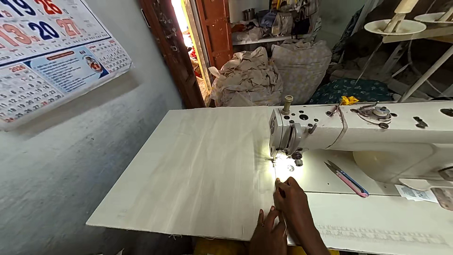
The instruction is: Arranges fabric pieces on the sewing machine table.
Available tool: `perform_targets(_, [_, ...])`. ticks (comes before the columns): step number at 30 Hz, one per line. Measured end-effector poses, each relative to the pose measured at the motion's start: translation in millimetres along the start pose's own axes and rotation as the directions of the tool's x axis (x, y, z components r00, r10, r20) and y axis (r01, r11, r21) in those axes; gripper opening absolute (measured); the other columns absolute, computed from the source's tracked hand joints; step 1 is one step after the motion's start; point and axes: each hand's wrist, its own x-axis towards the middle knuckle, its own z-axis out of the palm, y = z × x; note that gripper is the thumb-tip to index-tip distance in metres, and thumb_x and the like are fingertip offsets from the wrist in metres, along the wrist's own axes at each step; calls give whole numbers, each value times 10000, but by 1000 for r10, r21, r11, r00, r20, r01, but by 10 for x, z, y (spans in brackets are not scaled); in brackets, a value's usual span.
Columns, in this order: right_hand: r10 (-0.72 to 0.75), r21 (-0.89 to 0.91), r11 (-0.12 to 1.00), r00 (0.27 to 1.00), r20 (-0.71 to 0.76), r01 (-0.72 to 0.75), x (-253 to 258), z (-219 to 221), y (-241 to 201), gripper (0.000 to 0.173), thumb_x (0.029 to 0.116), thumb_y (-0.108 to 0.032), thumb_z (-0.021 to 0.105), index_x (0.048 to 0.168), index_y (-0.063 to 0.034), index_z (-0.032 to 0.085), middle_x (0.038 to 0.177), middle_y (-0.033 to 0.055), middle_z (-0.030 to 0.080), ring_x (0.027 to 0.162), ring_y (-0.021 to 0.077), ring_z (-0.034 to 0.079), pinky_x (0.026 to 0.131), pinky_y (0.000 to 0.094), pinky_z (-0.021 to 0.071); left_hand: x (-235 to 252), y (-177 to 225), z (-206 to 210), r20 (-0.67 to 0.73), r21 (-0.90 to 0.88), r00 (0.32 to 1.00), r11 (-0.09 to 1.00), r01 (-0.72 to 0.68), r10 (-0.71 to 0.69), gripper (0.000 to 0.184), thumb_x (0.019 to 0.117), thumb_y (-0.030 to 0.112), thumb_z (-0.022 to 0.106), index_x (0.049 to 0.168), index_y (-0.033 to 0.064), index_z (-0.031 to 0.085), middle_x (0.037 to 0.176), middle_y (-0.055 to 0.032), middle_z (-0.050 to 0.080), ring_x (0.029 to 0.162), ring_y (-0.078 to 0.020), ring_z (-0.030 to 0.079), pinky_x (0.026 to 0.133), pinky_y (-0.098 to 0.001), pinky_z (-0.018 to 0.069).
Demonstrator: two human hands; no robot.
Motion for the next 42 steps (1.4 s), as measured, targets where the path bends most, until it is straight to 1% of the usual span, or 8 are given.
perform_targets(9, [115,-102,991,945,306,-88,-255,-274,-65,255,990,-130,575,1120,-28,770,1078,196,662,903,307,694,823,428,587,229,-398,-95,69,-105,985,983,-148,155,420,1099,236,376,1302,-34,625,1350,-138,663,1408,-260,517,1250,-547,254])
perform_targets(17, [-128,-61,990,992,22,129,-230,-91,132,154,943,-89,620,939,-9,752,895,147,663,786,278,701,682,407,607,674,-731,-320,348,46,892,945,-323,289,484,1110,305,335,1539,115,451,1586,-37,465,1523,-207,340,1262,-571,165])
perform_targets(21, [-338,-61,940,941,-25,336,-87,-46,343,139,955,-94,618,976,-29,739,989,137,665,907,286,681,767,391,598,972,-816,-359,304,150,880,893,-423,366,389,1048,192,447,1390,172,632,1416,-50,615,1412,-259,492,1195,-612,283])
perform_targets(24, [-498,-33,867,865,-59,497,136,-49,466,94,937,-77,627,924,-24,703,927,120,663,861,277,676,751,390,592,1207,-850,-309,169,284,817,766,-576,551,256,1028,285,558,1128,147,749,1094,-27,730,1073,-196,679,1032,-446,475])
perform_targets(27, [-543,15,839,839,-39,544,298,-72,560,154,966,-159,566,942,-70,689,875,57,648,828,216,665,751,357,581,1340,-868,-231,71,320,761,708,-629,644,230,1014,266,589,1000,118,764,953,-33,727,898,-187,695,780,-335,555])
perform_targets(32, [-496,84,862,866,-69,501,341,-126,539,149,974,-123,594,951,-52,722,857,74,659,782,211,682,725,363,597,1436,-719,-312,119,14,962,968,-251,247,191,950,268,678,975,101,767,1148,-82,679,874,-157,690,747,-349,590])
perform_targets(35, [-446,102,887,893,-68,451,375,-141,467,74,936,-80,662,905,-45,719,815,83,661,723,218,676,681,380,594,1532,-599,-381,212,-32,977,999,-21,27,196,915,269,744,969,81,756,1262,-94,586,806,-165,636,721,-356,562])
perform_targets(42, [-600,-96,799,797,-64,594,416,-80,518,93,912,-115,648,888,-46,706,808,69,626,739,215,672,643,342,593,1403,-871,-160,-28,326,830,790,-520,558,206,982,255,606,1011,142,775,1090,-32,715,923,-195,680,752,-362,553])
